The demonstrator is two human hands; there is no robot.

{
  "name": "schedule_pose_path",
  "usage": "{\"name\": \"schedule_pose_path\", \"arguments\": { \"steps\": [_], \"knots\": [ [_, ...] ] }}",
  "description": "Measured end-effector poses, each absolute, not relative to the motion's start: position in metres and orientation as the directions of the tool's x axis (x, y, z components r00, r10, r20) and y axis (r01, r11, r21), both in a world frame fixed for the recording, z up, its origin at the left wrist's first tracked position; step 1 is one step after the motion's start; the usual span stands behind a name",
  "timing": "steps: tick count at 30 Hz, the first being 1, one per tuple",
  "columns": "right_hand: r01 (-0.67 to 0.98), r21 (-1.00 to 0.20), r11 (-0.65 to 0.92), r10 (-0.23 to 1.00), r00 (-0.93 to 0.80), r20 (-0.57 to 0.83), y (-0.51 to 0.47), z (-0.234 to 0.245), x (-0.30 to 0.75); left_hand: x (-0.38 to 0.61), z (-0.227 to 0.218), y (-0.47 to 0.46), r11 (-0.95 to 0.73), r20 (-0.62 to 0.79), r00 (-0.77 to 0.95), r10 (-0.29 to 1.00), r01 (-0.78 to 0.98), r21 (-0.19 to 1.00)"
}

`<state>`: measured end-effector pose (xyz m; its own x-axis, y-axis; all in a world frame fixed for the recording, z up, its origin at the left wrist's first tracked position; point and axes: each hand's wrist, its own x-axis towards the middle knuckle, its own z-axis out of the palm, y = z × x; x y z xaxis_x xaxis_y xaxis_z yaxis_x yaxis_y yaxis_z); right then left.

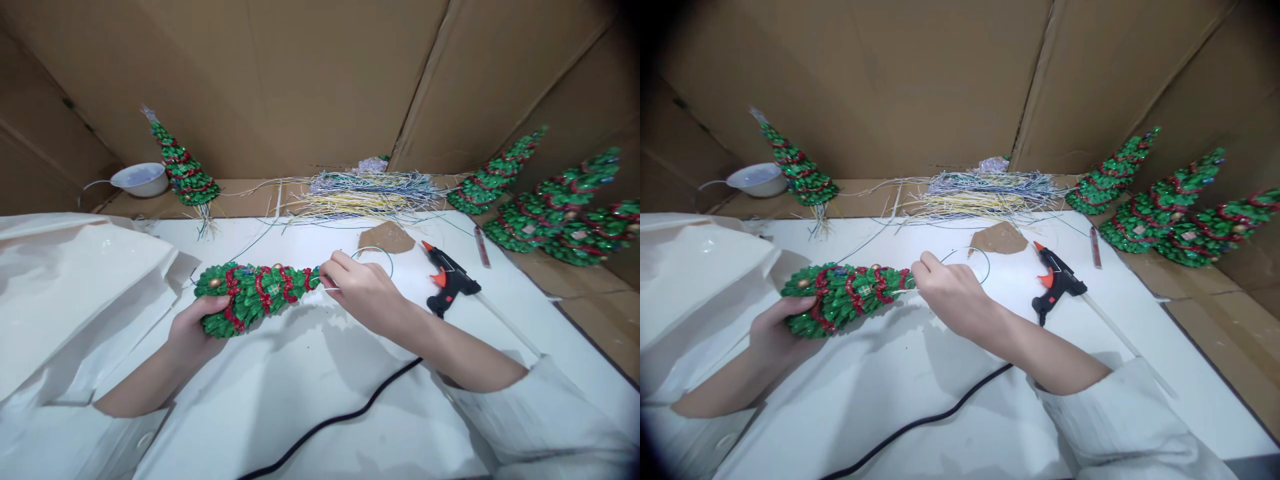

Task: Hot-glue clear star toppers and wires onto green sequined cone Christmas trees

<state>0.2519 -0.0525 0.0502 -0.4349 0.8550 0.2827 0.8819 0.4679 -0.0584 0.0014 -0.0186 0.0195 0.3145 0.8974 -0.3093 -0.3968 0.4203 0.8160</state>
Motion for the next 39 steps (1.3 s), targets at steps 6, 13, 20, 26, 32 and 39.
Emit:
{"name": "schedule_pose_path", "arguments": {
  "steps": [6,13,20,26,32,39],
  "knots": [
    [0.871,-0.029,0.49,0.839,-0.461,0.29,-0.05,0.047,0.251,0.004,0.022,-0.018,0.417,-0.297,0.334,0.895,-0.386,0.823],
    [0.887,0.001,0.462,0.853,-0.445,0.272,-0.05,0.045,0.249,0.006,0.02,-0.019,0.403,-0.298,0.305,0.904,-0.379,0.833],
    [0.902,0.041,0.43,0.863,-0.424,0.275,-0.051,0.037,0.243,0.01,0.02,-0.022,0.417,-0.335,0.27,0.902,-0.349,0.84],
    [0.923,-0.037,0.384,0.902,-0.366,0.23,-0.043,0.028,0.246,0.014,0.019,-0.023,0.421,-0.332,0.293,0.897,-0.334,0.843],
    [0.954,-0.078,0.289,0.951,-0.277,0.136,-0.041,0.029,0.25,0.024,0.027,-0.023,0.441,-0.377,0.245,0.893,-0.312,0.841],
    [0.935,-0.28,0.217,0.976,-0.214,0.044,-0.035,0.032,0.256,0.028,0.028,-0.023,0.454,-0.378,0.294,0.878,-0.263,0.851]
  ]
}}
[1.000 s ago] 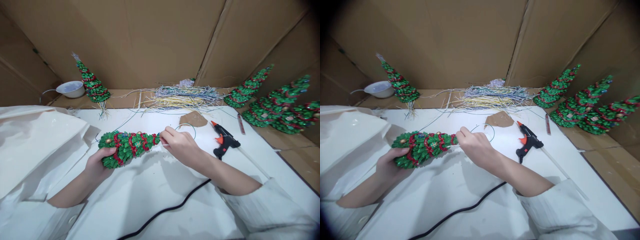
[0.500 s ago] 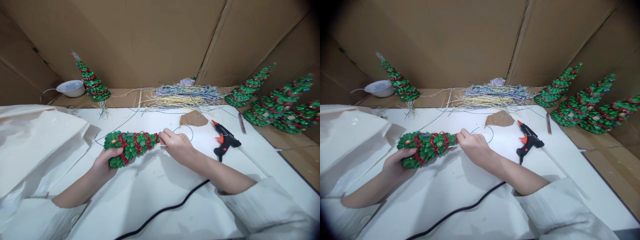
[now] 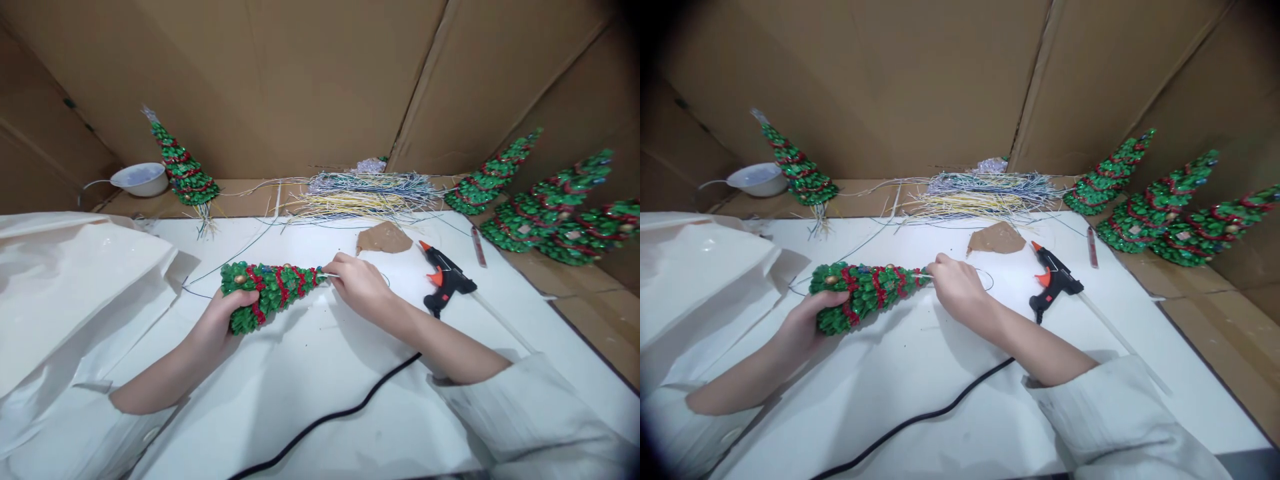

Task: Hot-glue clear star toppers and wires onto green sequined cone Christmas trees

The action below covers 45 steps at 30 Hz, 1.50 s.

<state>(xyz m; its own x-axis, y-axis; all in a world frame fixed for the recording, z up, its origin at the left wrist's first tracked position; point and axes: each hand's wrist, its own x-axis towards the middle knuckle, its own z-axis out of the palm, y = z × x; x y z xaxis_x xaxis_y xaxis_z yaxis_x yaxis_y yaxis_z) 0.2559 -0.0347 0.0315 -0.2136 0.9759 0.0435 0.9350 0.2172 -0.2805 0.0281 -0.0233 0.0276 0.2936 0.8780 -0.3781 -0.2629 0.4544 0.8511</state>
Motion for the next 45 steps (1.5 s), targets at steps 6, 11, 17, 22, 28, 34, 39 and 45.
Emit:
{"name": "schedule_pose_path", "arguments": {
  "steps": [6,11,17,22,28,34,39,45],
  "knots": [
    [0.89,-0.408,0.202,0.979,-0.179,0.096,-0.028,0.025,0.262,0.03,0.029,-0.024,0.468,-0.417,0.234,0.879,-0.249,0.848],
    [0.877,-0.429,0.215,0.976,-0.184,0.112,-0.027,0.022,0.261,0.031,0.028,-0.023,0.45,-0.393,0.25,0.885,-0.243,0.859],
    [0.871,-0.445,0.207,0.976,-0.153,0.154,-0.023,0.014,0.262,0.035,0.027,-0.023,0.443,-0.405,0.199,0.892,-0.212,0.871],
    [0.859,-0.46,0.224,0.973,-0.173,0.152,-0.023,0.009,0.261,0.041,0.028,-0.024,0.432,-0.41,0.147,0.9,-0.188,0.882],
    [0.884,-0.423,0.196,0.98,-0.159,0.122,-0.022,0.012,0.264,0.042,0.031,-0.023,0.442,-0.413,0.185,0.892,-0.158,0.883],
    [0.876,-0.427,0.225,0.974,-0.212,0.079,-0.019,0.018,0.271,0.04,0.034,-0.021,0.458,-0.426,0.214,0.879,-0.133,0.879],
    [0.9,-0.412,0.145,0.989,-0.124,0.078,-0.02,0.018,0.269,0.038,0.032,-0.018,0.46,-0.421,0.26,0.869,-0.112,0.881],
    [0.902,-0.39,0.186,0.982,-0.153,0.114,-0.022,0.015,0.265,0.035,0.03,-0.016,0.473,-0.431,0.292,0.854,-0.093,0.876]
  ]
}}
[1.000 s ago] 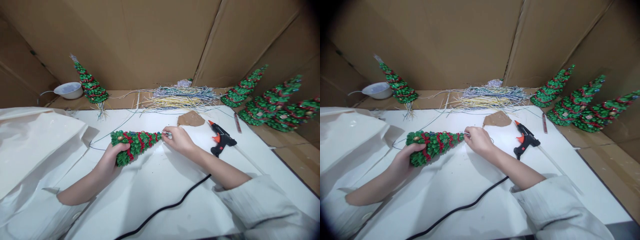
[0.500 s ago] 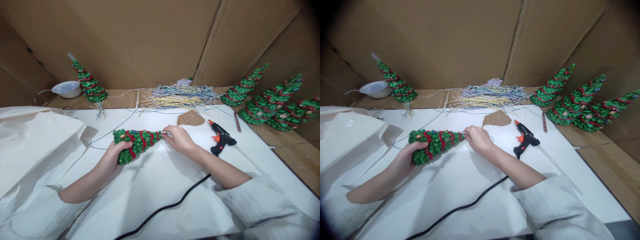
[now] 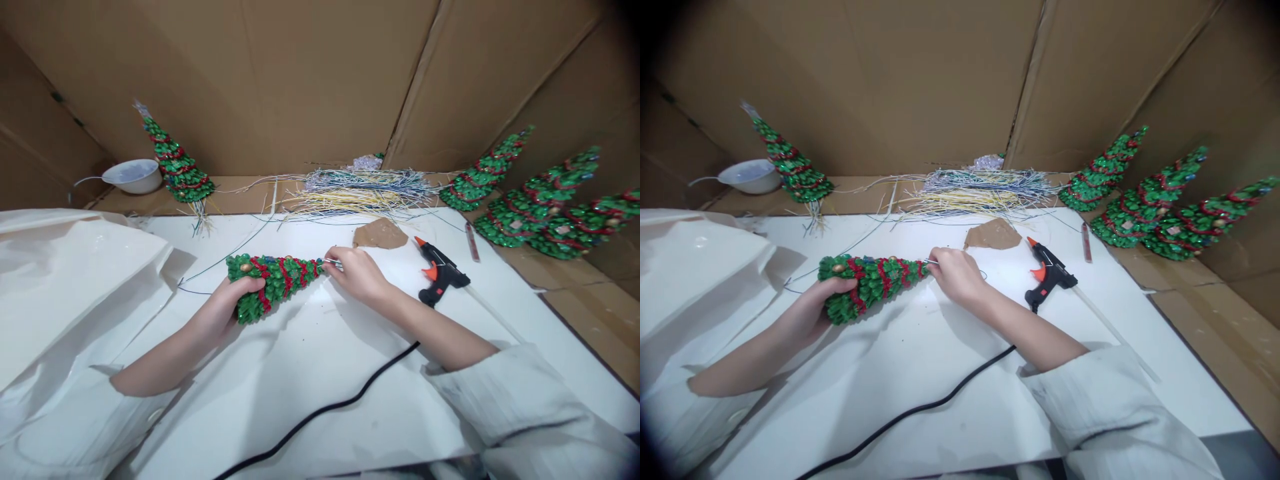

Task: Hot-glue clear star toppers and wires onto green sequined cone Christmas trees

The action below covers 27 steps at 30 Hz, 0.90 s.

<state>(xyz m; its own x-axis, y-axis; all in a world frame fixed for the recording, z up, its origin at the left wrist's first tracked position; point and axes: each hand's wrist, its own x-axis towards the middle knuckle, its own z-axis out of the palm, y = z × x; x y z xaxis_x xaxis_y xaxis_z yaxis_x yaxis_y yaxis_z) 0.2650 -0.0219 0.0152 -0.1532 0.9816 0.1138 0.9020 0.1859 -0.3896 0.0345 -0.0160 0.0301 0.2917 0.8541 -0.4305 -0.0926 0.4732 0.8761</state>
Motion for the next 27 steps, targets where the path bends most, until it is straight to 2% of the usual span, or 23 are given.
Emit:
{"name": "schedule_pose_path", "arguments": {
  "steps": [7,13,18,20,27],
  "knots": [
    [0.933,-0.33,0.142,0.989,-0.119,0.088,-0.0229,0.0139,0.2648,0.0342,0.0315,-0.0145,0.473,-0.431,0.329,0.841,-0.059,0.879],
    [0.877,-0.465,0.123,0.992,-0.115,0.045,-0.0229,0.0152,0.2627,0.0338,0.0295,-0.013,0.483,-0.447,0.326,0.833,-0.034,0.875],
    [0.939,-0.339,0.054,0.997,-0.032,0.069,-0.0226,0.0175,0.2629,0.0327,0.0291,-0.013,0.469,-0.43,0.345,0.834,-0.034,0.883],
    [0.942,-0.333,0.04,0.998,-0.023,0.055,-0.0227,0.0178,0.2637,0.0329,0.0294,-0.0134,0.47,-0.429,0.351,0.832,-0.035,0.882],
    [0.85,-0.508,0.138,0.987,-0.158,0.004,-0.0204,0.0209,0.2677,0.0342,0.03,-0.0136,0.454,-0.419,0.339,0.842,-0.027,0.89]
  ]
}}
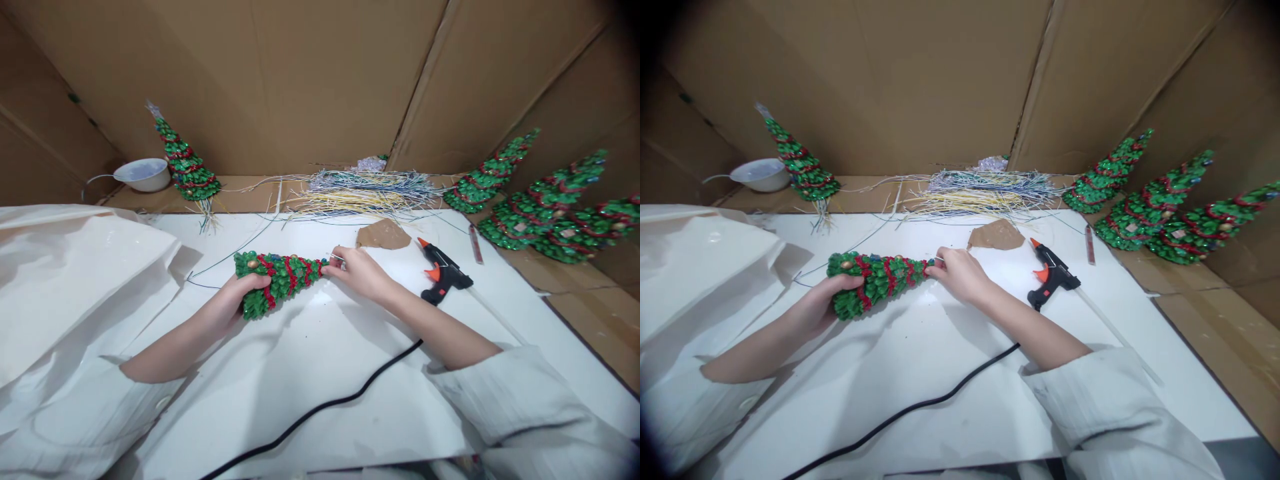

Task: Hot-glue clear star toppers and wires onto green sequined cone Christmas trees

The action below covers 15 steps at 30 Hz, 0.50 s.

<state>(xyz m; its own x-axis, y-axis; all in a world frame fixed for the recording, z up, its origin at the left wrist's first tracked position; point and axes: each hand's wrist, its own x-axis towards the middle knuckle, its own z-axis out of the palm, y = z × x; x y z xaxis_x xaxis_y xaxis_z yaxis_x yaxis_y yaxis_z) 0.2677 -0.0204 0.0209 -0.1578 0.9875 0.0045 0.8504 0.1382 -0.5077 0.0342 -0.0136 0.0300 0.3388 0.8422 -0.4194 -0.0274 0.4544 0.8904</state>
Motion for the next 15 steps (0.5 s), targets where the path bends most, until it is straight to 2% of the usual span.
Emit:
{"name": "schedule_pose_path", "arguments": {
  "steps": [4,8,15],
  "knots": [
    [0.816,-0.553,0.17,0.969,-0.239,-0.056,-0.015,0.023,0.276,0.035,0.031,-0.015,0.452,-0.422,0.327,0.846,-0.017,0.892],
    [0.864,-0.487,0.129,0.979,-0.188,-0.075,-0.013,0.022,0.281,0.035,0.033,-0.015,0.457,-0.421,0.334,0.843,-0.034,0.889],
    [0.898,-0.399,0.185,0.979,-0.203,-0.004,-0.02,0.028,0.273,0.036,0.034,-0.014,0.465,-0.426,0.329,0.842,-0.045,0.884]
  ]
}}
